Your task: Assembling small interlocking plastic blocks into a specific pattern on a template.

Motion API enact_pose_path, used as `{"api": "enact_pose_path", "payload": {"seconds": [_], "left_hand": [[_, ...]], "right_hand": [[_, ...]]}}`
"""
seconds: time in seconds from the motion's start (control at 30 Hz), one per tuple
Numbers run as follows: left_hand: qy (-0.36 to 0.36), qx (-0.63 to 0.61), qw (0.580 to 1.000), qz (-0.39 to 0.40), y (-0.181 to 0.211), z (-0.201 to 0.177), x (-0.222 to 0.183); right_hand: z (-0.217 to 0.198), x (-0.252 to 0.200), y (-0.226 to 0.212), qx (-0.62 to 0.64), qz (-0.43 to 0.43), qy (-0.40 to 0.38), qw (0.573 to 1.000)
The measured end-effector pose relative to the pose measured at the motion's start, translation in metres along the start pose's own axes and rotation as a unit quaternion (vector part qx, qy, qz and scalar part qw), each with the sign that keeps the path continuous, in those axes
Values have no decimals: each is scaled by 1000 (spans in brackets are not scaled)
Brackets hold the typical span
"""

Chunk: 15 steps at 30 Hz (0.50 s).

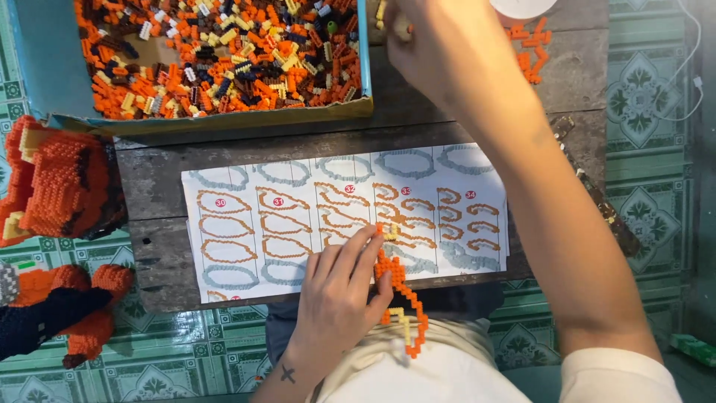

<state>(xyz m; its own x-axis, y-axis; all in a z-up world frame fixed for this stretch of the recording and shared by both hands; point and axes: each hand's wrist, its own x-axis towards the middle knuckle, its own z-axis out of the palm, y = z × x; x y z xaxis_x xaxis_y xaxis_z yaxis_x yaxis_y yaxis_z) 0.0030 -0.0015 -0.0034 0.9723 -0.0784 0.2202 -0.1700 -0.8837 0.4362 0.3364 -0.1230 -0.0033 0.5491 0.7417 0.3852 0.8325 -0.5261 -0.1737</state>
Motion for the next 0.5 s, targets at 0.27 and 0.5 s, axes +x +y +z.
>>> {"api": "enact_pose_path", "payload": {"seconds": [0.27, 0.5], "left_hand": [[12, 19, 1000, 0, 6, 3, 2], [-4, 15, 1000, 5, 11, 9, -1]], "right_hand": [[-76, -111, -78, 200, -42, -119, 972], [-71, -170, -93, 224, -68, -107, 966]]}}
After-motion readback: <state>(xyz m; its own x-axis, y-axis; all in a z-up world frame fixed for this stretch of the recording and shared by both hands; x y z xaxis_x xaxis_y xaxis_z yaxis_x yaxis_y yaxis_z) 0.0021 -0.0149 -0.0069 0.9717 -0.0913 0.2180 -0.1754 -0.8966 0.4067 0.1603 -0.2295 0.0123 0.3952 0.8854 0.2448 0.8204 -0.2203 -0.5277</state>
